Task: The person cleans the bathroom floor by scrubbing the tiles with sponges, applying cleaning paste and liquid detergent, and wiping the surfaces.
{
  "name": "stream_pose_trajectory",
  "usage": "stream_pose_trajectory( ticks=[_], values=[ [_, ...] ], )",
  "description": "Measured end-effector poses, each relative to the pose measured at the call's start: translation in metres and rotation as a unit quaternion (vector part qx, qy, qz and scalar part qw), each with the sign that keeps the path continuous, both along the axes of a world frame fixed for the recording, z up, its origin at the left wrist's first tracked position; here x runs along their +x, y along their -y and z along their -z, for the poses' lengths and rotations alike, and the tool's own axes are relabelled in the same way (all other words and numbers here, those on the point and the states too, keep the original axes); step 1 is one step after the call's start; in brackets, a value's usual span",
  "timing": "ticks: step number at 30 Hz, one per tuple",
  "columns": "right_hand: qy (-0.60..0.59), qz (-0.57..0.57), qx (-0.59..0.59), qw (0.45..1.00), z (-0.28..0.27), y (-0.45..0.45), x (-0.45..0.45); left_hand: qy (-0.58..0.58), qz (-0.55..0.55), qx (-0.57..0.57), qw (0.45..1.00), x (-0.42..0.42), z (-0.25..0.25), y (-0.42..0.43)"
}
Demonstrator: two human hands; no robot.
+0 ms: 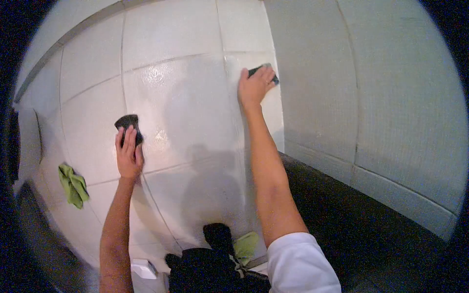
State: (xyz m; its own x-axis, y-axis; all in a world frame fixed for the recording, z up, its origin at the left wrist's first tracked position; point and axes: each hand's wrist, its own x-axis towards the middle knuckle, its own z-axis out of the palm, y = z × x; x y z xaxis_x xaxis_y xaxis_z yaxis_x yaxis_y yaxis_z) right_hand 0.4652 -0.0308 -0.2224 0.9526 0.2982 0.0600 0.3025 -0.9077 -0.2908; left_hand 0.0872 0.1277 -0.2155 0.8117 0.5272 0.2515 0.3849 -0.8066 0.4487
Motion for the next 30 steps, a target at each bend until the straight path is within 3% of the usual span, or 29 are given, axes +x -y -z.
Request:
stream_pose_trajectory(
  ticks=[4,6,8,10,11,13,14,16,18,20,21,22,23,24,25,28,30],
  values=[
    [-0.001,-0.044,0.024,0.999,-0.014,0.034,-0.066,0.007,-0.003,0.024,1.000,0.003,-0.004,0.002],
    [0.034,-0.154,-0.055,0.986,-0.019,0.039,-0.155,-0.014,0.004,0.015,1.000,0.002,-0.012,-0.004],
    [-0.066,-0.296,-0.186,0.934,-0.020,0.031,-0.263,-0.044,0.046,0.022,0.998,-0.006,-0.025,-0.014],
    [-0.106,-0.528,0.032,0.842,-0.045,0.046,-0.325,-0.072,0.061,0.026,0.995,-0.039,-0.041,-0.024],
    [-0.111,-0.531,0.039,0.839,-0.041,0.043,-0.318,-0.102,0.053,-0.002,0.993,-0.066,-0.050,-0.027],
    [-0.118,-0.426,-0.066,0.895,-0.024,0.043,-0.257,-0.164,0.011,-0.023,0.986,-0.126,-0.067,-0.026],
    [-0.011,-0.381,-0.027,0.924,-0.031,0.048,-0.222,-0.172,-0.022,-0.009,0.985,-0.165,-0.066,-0.023],
    [0.028,-0.246,-0.004,0.969,-0.048,0.034,-0.153,-0.182,-0.075,-0.024,0.980,-0.217,-0.056,-0.008],
    [0.062,-0.152,-0.019,0.986,-0.041,0.003,-0.142,-0.124,-0.153,-0.024,0.980,-0.197,-0.051,0.013],
    [0.031,-0.177,0.033,0.983,-0.032,-0.044,-0.204,-0.133,-0.222,-0.021,0.966,-0.179,-0.051,0.019],
    [0.019,-0.275,0.087,0.957,-0.015,-0.058,-0.253,-0.134,-0.226,-0.045,0.964,-0.179,-0.053,0.015],
    [0.071,-0.395,0.001,0.916,-0.023,-0.065,-0.315,-0.137,-0.230,-0.067,0.961,-0.182,-0.056,0.011],
    [-0.035,-0.483,0.058,0.873,-0.014,-0.065,-0.372,-0.136,-0.236,-0.063,0.960,-0.185,-0.056,0.008],
    [-0.146,-0.593,0.069,0.789,-0.055,-0.046,-0.397,-0.141,-0.228,-0.078,0.960,-0.186,-0.054,0.002],
    [-0.122,-0.658,0.152,0.727,-0.046,-0.025,-0.400,-0.148,-0.219,-0.094,0.960,-0.189,-0.053,0.000],
    [-0.066,-0.461,0.047,0.884,-0.036,0.034,-0.312,-0.086,-0.242,-0.107,0.961,-0.192,-0.061,0.007],
    [-0.025,-0.351,-0.006,0.936,-0.052,0.099,-0.240,-0.072,-0.255,-0.119,0.957,-0.192,-0.053,0.008]
  ],
)
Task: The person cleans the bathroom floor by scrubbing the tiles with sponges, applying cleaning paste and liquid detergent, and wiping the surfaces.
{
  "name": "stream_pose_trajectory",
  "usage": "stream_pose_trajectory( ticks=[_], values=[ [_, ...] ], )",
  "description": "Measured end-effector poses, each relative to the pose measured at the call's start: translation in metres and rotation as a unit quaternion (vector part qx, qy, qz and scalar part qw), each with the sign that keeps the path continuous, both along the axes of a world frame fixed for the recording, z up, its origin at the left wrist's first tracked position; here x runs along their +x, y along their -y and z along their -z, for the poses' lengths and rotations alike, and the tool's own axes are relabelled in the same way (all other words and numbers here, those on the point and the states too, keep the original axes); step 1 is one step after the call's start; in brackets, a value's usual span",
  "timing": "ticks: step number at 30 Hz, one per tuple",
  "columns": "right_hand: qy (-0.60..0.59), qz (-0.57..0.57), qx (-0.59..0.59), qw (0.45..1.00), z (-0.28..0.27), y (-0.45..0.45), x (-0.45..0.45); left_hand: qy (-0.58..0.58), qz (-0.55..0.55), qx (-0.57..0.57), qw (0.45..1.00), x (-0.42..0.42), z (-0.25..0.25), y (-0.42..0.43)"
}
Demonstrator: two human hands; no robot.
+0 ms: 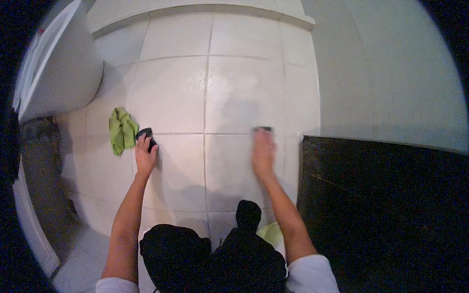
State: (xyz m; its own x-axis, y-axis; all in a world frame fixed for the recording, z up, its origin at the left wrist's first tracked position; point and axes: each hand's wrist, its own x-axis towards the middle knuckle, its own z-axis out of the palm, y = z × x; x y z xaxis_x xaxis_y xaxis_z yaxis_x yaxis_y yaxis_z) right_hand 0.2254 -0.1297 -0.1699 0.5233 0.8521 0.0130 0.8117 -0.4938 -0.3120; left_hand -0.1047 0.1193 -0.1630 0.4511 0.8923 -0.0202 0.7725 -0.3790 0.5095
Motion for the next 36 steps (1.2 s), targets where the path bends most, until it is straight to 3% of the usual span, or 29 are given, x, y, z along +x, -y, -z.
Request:
stream_pose_trajectory(
  ticks=[3,6,9,12,15,17,19,20,21,23,25,27,29,31,33,36],
  values=[
    [-0.029,0.058,-0.097,0.993,-0.007,0.038,0.013,-0.007,0.004,0.058,0.998,-0.001,0.015,0.003],
    [-0.039,0.082,-0.148,0.985,-0.001,0.037,0.016,-0.004,0.005,0.023,1.000,0.006,-0.001,0.007],
    [-0.108,0.057,-0.179,0.976,-0.013,0.030,0.035,-0.014,0.086,-0.047,0.995,0.004,0.005,0.041],
    [-0.013,0.061,-0.123,0.990,0.013,-0.010,0.061,-0.020,0.137,0.011,0.990,0.017,-0.010,0.078],
    [-0.002,0.082,-0.056,0.995,-0.006,-0.115,0.090,-0.058,0.128,0.044,0.989,0.030,-0.004,0.093],
    [-0.007,0.106,-0.006,0.994,-0.011,-0.165,0.052,-0.044,0.116,0.033,0.992,0.025,-0.006,0.089],
    [0.107,-0.040,0.060,0.992,0.024,-0.151,-0.022,-0.006,0.080,0.037,0.996,0.016,0.011,0.086],
    [0.002,-0.083,0.002,0.997,0.006,-0.125,-0.061,0.044,0.041,0.032,0.998,0.014,0.017,0.087],
    [-0.057,-0.195,0.030,0.979,-0.001,-0.080,-0.078,0.040,0.003,0.035,0.999,0.018,0.007,0.087],
    [-0.019,-0.215,-0.053,0.975,-0.008,-0.014,-0.071,-0.017,0.025,0.059,0.998,0.015,0.004,0.074],
    [-0.027,-0.038,-0.099,0.994,-0.019,0.015,-0.024,-0.070,0.058,0.144,0.985,0.027,0.009,0.051],
    [0.048,0.083,0.011,0.995,0.005,0.029,0.014,-0.072,0.088,0.176,0.978,0.065,0.020,0.030],
    [0.058,0.105,0.005,0.993,0.012,0.027,0.012,-0.019,0.158,0.110,0.981,0.128,0.028,0.027],
    [0.080,0.122,0.006,0.989,0.014,0.023,0.015,0.034,0.300,0.014,0.953,0.194,0.017,0.047],
    [0.069,0.119,-0.002,0.990,0.012,0.025,0.015,-0.014,0.401,0.028,0.916,0.242,0.012,0.088],
    [0.059,0.102,-0.015,0.993,0.012,0.027,0.024,-0.050,0.332,0.143,0.931,0.286,0.029,0.050]
  ],
)
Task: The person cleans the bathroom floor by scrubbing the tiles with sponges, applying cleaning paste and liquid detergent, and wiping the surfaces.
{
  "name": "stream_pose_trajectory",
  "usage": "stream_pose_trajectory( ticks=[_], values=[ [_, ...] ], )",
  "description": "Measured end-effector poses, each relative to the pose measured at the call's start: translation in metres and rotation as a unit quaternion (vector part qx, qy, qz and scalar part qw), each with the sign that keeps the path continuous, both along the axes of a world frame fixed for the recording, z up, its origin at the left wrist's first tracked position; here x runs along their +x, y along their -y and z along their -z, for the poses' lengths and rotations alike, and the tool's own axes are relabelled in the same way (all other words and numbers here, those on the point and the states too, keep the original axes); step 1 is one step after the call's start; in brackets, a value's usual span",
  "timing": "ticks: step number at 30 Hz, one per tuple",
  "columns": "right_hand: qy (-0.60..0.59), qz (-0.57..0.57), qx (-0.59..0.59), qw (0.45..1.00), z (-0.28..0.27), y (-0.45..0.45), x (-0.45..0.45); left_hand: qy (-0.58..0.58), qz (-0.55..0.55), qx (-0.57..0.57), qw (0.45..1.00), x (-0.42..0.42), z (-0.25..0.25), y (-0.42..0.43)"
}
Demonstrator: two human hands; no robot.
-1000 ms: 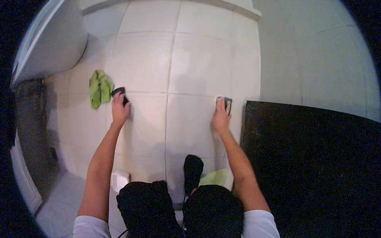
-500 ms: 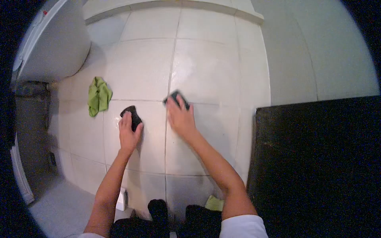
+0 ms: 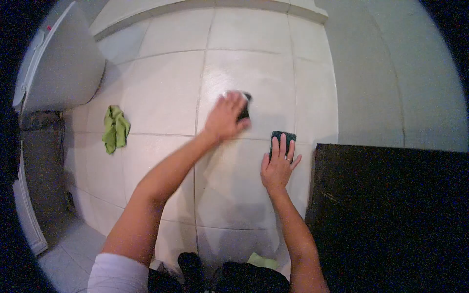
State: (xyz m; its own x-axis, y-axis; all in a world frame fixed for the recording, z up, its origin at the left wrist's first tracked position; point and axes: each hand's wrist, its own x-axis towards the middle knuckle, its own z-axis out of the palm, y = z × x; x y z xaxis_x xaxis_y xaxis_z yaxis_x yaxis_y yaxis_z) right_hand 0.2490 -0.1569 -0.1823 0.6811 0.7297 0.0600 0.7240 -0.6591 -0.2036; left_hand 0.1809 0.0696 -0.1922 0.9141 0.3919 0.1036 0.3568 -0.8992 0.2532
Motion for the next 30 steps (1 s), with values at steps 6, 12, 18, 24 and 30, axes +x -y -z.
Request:
stream_pose_trajectory(
  ticks=[6,12,18,24,30],
  values=[
    [-0.014,-0.012,-0.026,0.999,-0.005,-0.003,0.001,0.012,-0.184,0.039,0.982,0.019,-0.006,-0.091],
    [-0.008,-0.021,-0.041,0.999,-0.008,-0.004,0.003,0.010,0.034,-0.052,0.998,-0.029,-0.004,0.020],
    [-0.003,-0.023,-0.037,0.999,-0.005,-0.003,0.003,0.002,-0.197,0.075,0.978,0.003,-0.004,-0.090],
    [0.003,-0.031,-0.034,0.999,-0.008,-0.004,0.005,0.000,0.013,-0.053,0.999,-0.014,-0.013,0.025],
    [0.006,-0.034,-0.029,0.999,-0.008,-0.003,0.002,-0.118,-0.286,0.049,0.950,-0.100,0.009,-0.177]
  ],
)
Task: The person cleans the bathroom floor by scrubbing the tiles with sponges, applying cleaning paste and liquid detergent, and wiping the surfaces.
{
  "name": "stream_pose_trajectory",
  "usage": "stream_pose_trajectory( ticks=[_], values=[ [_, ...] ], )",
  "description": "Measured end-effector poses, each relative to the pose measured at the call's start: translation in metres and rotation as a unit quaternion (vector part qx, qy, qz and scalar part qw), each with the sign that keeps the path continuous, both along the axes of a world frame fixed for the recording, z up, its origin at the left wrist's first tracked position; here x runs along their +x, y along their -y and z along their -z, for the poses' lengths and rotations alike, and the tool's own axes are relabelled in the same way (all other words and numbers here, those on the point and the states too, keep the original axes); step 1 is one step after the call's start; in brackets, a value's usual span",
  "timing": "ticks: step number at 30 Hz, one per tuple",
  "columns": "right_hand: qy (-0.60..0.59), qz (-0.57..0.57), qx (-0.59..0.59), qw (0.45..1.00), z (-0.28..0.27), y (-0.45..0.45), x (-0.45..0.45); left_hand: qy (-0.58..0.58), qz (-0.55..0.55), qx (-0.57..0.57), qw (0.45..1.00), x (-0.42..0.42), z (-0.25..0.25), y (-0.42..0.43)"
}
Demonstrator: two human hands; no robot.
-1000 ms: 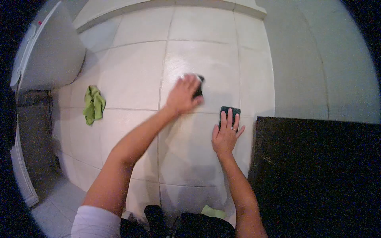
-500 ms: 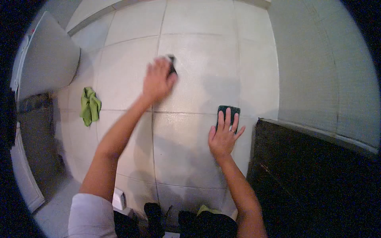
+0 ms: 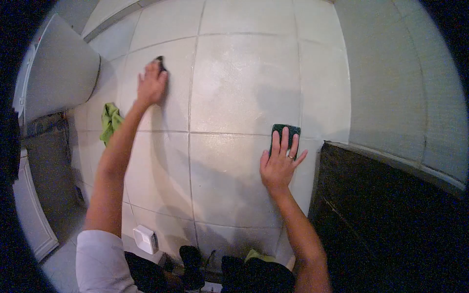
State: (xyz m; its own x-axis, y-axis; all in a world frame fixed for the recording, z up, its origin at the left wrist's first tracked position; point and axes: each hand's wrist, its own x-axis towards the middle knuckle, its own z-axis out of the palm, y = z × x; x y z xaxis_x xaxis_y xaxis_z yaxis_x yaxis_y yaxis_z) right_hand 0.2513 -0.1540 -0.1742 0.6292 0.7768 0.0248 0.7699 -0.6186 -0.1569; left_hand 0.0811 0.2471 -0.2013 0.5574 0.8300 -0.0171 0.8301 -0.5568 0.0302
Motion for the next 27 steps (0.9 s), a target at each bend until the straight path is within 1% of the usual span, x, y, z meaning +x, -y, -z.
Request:
stream_pose_trajectory(
  ticks=[2,4,5,6,7,8,9,10,11,12,14,16,17,18,19,20,21,22,24,25,26,27],
  values=[
    [0.002,0.009,-0.004,1.000,-0.001,-0.004,0.000,-0.069,-0.039,-0.010,0.997,0.000,0.012,-0.049],
    [-0.004,0.001,-0.002,1.000,-0.004,-0.005,-0.001,-0.062,-0.021,0.029,0.997,0.047,0.040,-0.058],
    [0.002,-0.001,0.000,1.000,-0.002,-0.003,-0.001,-0.034,-0.004,-0.017,0.999,0.094,0.017,-0.026],
    [0.002,0.003,-0.001,1.000,0.000,-0.002,-0.002,0.043,0.043,-0.005,0.998,0.139,0.008,0.011],
    [-0.001,0.006,-0.003,1.000,0.001,-0.002,-0.001,0.080,0.126,0.015,0.989,0.180,0.012,0.054],
    [0.000,0.003,-0.004,1.000,0.002,-0.001,0.001,0.185,0.190,0.031,0.964,0.213,0.020,0.102],
    [-0.007,0.009,-0.011,1.000,0.003,0.001,0.001,0.292,0.206,-0.010,0.934,0.235,0.019,0.153],
    [-0.019,0.013,-0.016,1.000,0.003,0.000,0.000,0.306,0.228,-0.021,0.924,0.249,0.020,0.199],
    [-0.029,0.020,-0.031,0.999,0.000,-0.001,-0.001,0.218,0.240,-0.015,0.946,0.255,0.014,0.234],
    [-0.023,0.030,-0.037,0.999,0.002,-0.002,-0.003,0.270,0.290,-0.110,0.912,0.234,-0.002,0.245],
    [0.002,0.012,-0.009,1.000,0.009,0.001,-0.001,0.277,0.308,-0.117,0.903,0.210,0.004,0.216],
    [-0.006,0.008,-0.006,1.000,0.005,-0.001,-0.003,0.208,0.244,-0.033,0.947,0.184,0.011,0.148],
    [-0.005,0.006,-0.006,1.000,0.003,-0.004,-0.002,0.182,0.192,-0.045,0.963,0.161,0.005,0.105],
    [-0.007,0.003,-0.002,1.000,0.004,-0.007,-0.003,0.145,0.179,0.001,0.973,0.131,0.006,0.060],
    [-0.005,0.006,-0.005,1.000,0.004,-0.003,-0.003,0.094,0.134,-0.011,0.986,0.098,0.001,0.026],
    [-0.002,0.010,-0.009,1.000,0.003,-0.003,-0.003,-0.017,0.094,0.012,0.995,0.062,-0.013,0.000],
    [-0.001,0.015,-0.006,1.000,0.004,-0.001,-0.002,0.018,0.050,0.021,0.998,0.020,-0.001,-0.030],
    [-0.003,0.014,-0.011,1.000,0.005,-0.001,-0.002,-0.056,0.027,0.020,0.998,-0.026,0.018,-0.065],
    [-0.005,0.023,-0.014,1.000,0.003,0.001,-0.002,-0.091,-0.013,0.042,0.995,-0.105,0.033,-0.101],
    [-0.004,0.019,-0.013,1.000,0.003,0.001,-0.001,-0.031,-0.103,0.052,0.993,-0.107,0.035,-0.100],
    [-0.005,0.012,-0.011,1.000,0.003,0.000,-0.001,0.030,-0.193,0.060,0.979,-0.109,0.035,-0.097],
    [-0.004,0.012,-0.009,1.000,0.002,-0.001,-0.002,0.028,-0.190,0.061,0.979,-0.096,0.027,-0.094]
  ],
)
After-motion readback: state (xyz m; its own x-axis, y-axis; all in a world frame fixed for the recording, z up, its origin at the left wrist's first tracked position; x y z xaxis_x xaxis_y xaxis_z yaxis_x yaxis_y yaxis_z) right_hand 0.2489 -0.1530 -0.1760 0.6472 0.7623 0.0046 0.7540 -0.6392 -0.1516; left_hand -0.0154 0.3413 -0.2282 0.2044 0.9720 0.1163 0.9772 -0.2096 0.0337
